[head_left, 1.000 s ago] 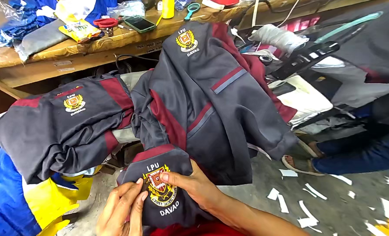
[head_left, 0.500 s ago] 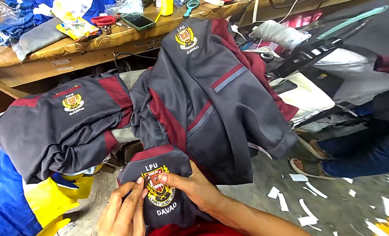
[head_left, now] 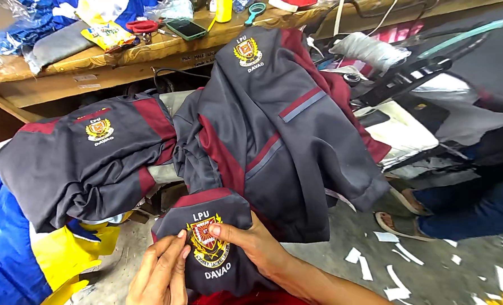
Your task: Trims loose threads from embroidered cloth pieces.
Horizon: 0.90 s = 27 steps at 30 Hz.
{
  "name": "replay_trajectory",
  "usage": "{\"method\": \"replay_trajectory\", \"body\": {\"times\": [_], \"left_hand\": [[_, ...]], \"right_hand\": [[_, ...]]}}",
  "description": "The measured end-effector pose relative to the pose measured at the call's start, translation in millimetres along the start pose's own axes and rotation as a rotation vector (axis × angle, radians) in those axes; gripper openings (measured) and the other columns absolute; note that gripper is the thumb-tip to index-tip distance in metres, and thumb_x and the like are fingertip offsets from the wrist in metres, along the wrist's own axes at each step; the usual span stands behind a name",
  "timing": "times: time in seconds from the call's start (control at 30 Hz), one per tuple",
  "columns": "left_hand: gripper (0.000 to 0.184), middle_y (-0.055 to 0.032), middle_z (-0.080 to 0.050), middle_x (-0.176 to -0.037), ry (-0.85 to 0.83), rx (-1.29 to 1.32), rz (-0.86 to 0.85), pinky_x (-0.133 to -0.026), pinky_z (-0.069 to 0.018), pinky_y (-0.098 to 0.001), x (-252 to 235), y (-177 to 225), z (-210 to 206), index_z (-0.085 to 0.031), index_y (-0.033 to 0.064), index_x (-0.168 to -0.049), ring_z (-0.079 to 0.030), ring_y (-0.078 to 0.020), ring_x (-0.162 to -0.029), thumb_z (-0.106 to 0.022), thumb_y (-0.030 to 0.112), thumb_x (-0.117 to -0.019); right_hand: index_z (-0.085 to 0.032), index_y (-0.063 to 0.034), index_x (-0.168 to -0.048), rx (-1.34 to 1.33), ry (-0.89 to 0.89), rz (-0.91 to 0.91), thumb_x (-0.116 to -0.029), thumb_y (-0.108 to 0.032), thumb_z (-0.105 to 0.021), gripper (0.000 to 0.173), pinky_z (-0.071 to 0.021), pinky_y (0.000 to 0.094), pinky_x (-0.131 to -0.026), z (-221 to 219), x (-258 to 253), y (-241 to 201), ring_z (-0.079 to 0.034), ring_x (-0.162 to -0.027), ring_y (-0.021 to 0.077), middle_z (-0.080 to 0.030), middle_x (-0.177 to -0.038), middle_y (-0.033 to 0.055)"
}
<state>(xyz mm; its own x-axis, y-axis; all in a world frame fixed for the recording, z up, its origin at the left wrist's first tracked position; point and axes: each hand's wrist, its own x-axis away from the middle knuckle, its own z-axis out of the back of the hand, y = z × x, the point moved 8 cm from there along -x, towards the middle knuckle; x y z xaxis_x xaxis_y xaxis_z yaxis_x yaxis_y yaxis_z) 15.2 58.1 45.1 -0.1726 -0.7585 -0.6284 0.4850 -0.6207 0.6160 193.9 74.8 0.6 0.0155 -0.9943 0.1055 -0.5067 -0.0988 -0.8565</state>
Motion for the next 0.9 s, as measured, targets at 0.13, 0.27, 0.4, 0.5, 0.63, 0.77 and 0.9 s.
{"method": "replay_trajectory", "body": {"times": [0.13,0.27,0.4,0.5,0.63,0.77,0.9], "left_hand": [[0.017,-0.0086,-0.069,-0.102,0.006,-0.039,-0.015,-0.089,-0.0533,-0.0142,0.3,2.3,-0.7,-0.076,0.0032,-0.108,-0.066,-0.0054,-0.099,-0.072,0.015,-0.0965],[0.015,-0.0088,-0.068,-0.099,0.016,-0.078,-0.026,-0.087,-0.0529,-0.014,0.9,4.3,-0.8,-0.076,0.003,-0.106,-0.066,-0.0058,-0.097,-0.071,0.014,-0.0966],[0.014,-0.009,-0.068,-0.098,0.018,-0.091,-0.031,-0.087,-0.0524,-0.0134,0.8,4.8,-1.1,-0.076,0.0028,-0.104,-0.066,-0.0058,-0.097,-0.07,0.013,-0.0972],[0.012,-0.0094,-0.068,-0.097,0.019,-0.082,-0.024,-0.087,-0.0527,-0.0135,0.4,4.9,-1.4,-0.076,0.0018,-0.103,-0.066,-0.0061,-0.096,-0.069,0.01,-0.0977],[0.013,-0.0094,-0.068,-0.098,0.034,-0.035,-0.016,-0.087,-0.0538,-0.0135,-0.3,2.4,-0.7,-0.075,-0.0001,-0.103,-0.066,-0.0052,-0.096,-0.068,0.008,-0.0978],[0.015,-0.0089,-0.068,-0.101,0.014,-0.025,-0.03,-0.088,-0.0538,-0.0141,0.8,2.8,-1.4,-0.076,0.0019,-0.106,-0.066,-0.0056,-0.098,-0.071,0.012,-0.0968],[0.015,-0.0093,-0.068,-0.1,0.008,-0.06,-0.035,-0.088,-0.0528,-0.0142,1.3,3.2,-1.4,-0.076,0.0025,-0.106,-0.066,-0.0064,-0.097,-0.071,0.012,-0.0966]], "right_hand": [[-0.067,-0.001,-0.112,0.011,0.016,0.021,-0.0889,0.005,-0.071,0.024,-0.0613,0.0308,-0.089,-0.9,0.8,-1.8,-0.074,-0.093,0.013,-0.076,-0.099,0.0068],[-0.067,-0.0009,-0.112,0.043,-0.01,0.076,-0.0899,0.005,-0.07,0.023,-0.0612,0.0306,-0.089,-3.1,1.9,-3.1,-0.073,-0.094,0.0122,-0.076,-0.1,0.0063],[-0.068,-0.0015,-0.112,0.049,-0.017,0.072,-0.0897,0.004,-0.071,0.023,-0.0611,0.0306,-0.09,-3.9,1.7,-2.9,-0.073,-0.094,0.0124,-0.076,-0.1,0.0061],[-0.068,-0.0015,-0.112,0.038,-0.02,0.071,-0.0897,0.004,-0.07,0.023,-0.0608,0.031,-0.09,-4.1,2.0,-2.4,-0.073,-0.094,0.0125,-0.076,-0.101,0.0063],[-0.068,-0.0013,-0.111,0.026,-0.002,0.052,-0.0894,0.004,-0.071,0.023,-0.061,0.0307,-0.089,-3.6,2.0,-2.0,-0.074,-0.093,0.0128,-0.076,-0.1,0.0066],[-0.067,-0.0009,-0.112,0.021,0.012,0.032,-0.0897,0.004,-0.07,0.023,-0.0614,0.0307,-0.089,-1.9,1.3,-2.5,-0.074,-0.093,0.0129,-0.076,-0.099,0.0069],[-0.067,-0.0006,-0.112,0.039,-0.006,0.066,-0.0898,0.005,-0.07,0.023,-0.0613,0.0312,-0.089,-3.3,1.4,-3.1,-0.074,-0.093,0.0128,-0.076,-0.1,0.0071]]}}
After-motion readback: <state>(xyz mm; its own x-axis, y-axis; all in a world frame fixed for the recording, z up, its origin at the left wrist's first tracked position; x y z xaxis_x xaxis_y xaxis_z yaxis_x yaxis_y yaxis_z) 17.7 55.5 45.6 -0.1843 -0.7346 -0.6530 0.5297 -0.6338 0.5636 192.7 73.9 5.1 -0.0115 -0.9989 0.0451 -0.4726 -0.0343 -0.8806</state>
